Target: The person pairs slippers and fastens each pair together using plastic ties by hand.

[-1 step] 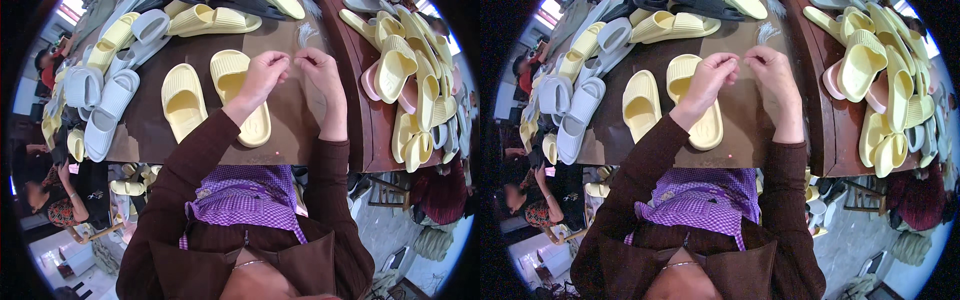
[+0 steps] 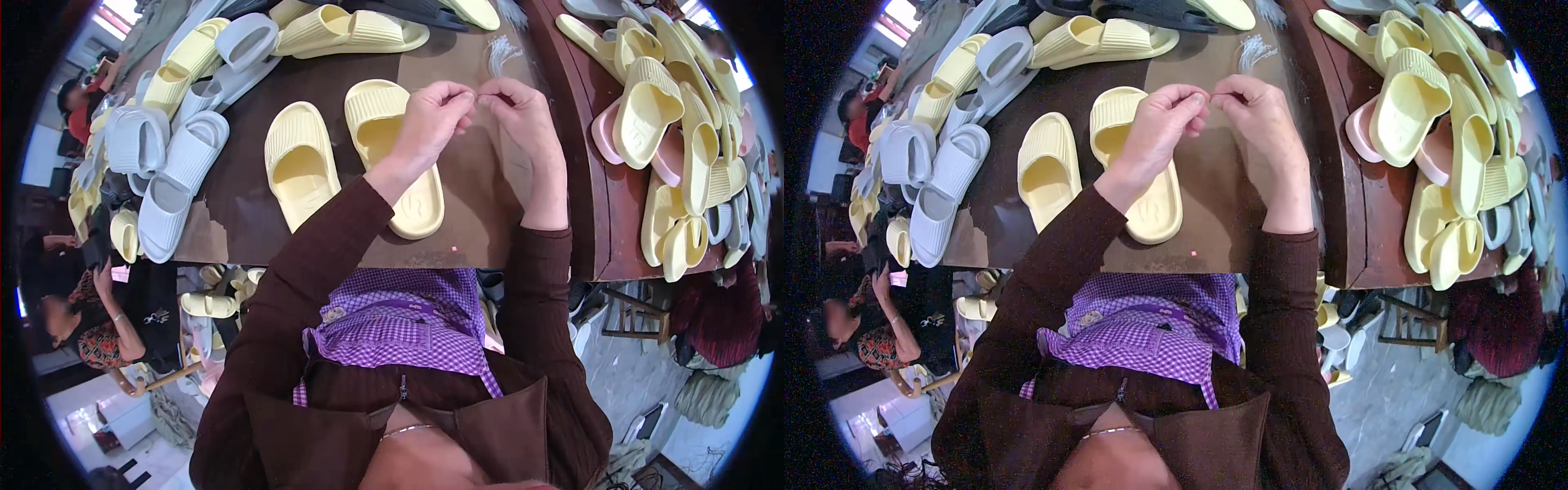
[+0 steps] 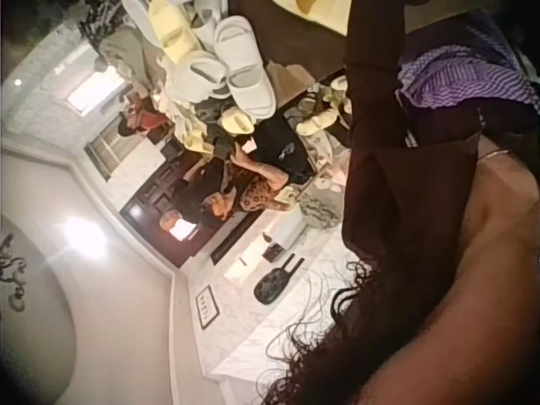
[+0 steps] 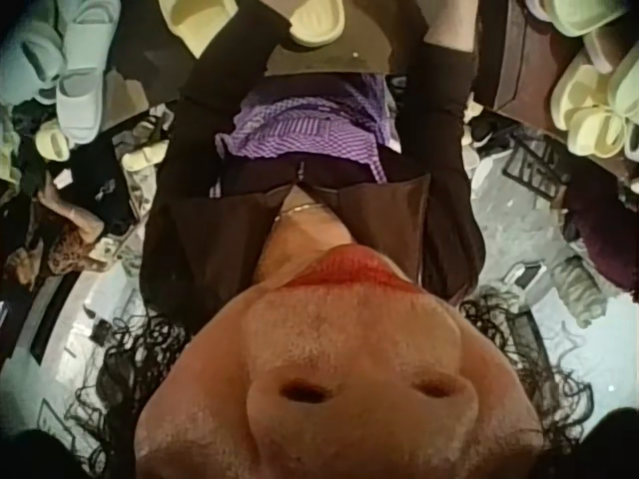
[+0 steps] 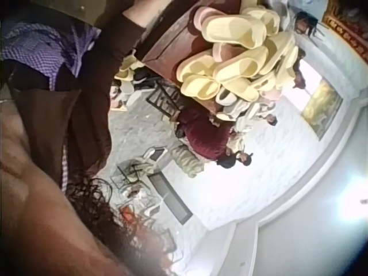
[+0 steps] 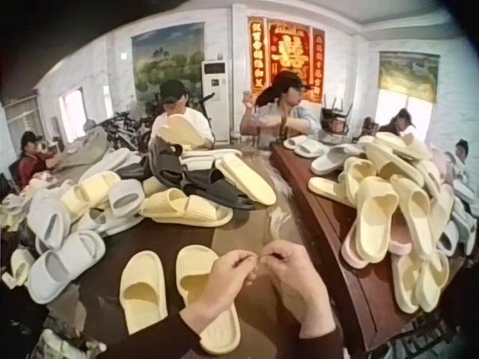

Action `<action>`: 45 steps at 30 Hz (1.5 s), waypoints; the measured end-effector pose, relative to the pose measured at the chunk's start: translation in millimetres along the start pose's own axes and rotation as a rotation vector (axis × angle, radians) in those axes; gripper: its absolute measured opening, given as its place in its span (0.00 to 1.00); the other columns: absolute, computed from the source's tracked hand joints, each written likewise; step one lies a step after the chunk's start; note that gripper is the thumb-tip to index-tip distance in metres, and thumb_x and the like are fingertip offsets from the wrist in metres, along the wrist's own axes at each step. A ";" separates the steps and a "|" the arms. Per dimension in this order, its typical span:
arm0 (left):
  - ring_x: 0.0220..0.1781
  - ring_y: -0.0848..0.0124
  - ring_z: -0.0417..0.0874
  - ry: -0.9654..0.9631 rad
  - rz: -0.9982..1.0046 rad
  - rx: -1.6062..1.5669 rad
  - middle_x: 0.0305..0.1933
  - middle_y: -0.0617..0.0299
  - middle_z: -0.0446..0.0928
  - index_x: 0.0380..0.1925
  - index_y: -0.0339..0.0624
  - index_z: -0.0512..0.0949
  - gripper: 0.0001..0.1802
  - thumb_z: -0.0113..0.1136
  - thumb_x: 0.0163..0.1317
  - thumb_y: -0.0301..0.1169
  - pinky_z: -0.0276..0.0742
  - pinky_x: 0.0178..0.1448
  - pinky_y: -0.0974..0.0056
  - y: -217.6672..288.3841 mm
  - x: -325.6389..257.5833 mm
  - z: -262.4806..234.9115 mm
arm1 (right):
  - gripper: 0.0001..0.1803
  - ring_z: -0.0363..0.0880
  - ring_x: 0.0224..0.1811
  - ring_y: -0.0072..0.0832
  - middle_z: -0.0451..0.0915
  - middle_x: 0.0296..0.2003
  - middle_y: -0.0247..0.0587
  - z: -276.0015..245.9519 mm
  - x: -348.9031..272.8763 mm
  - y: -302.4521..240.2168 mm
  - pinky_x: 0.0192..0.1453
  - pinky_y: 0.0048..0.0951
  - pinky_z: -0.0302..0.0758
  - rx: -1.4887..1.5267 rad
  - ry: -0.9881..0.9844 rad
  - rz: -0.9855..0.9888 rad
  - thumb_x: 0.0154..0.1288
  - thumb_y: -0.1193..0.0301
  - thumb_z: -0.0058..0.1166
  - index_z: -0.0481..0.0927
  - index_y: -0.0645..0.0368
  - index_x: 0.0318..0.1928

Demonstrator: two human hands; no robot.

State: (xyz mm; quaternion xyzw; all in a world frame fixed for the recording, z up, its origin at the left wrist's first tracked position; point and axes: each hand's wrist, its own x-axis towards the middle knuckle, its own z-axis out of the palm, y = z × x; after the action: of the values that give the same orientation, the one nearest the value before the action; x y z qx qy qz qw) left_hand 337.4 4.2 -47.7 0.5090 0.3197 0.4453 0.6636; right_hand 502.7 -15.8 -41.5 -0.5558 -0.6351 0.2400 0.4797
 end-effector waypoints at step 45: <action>0.30 0.66 0.82 0.382 -0.019 -0.380 0.35 0.48 0.78 0.39 0.32 0.71 0.08 0.50 0.67 0.28 0.79 0.31 0.66 38.0 -185.1 -88.2 | 0.10 0.80 0.32 0.37 0.79 0.30 0.44 90.4 -84.1 -111.5 0.37 0.32 0.76 -0.302 -0.386 -0.416 0.55 0.79 0.54 0.79 0.63 0.39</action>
State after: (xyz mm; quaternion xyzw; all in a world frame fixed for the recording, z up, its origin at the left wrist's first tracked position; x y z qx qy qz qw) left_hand 176.0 -127.7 -41.1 0.2788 0.3547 0.5792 0.6790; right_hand 363.9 -103.7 -15.2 -0.4231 -0.8429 0.1411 0.3011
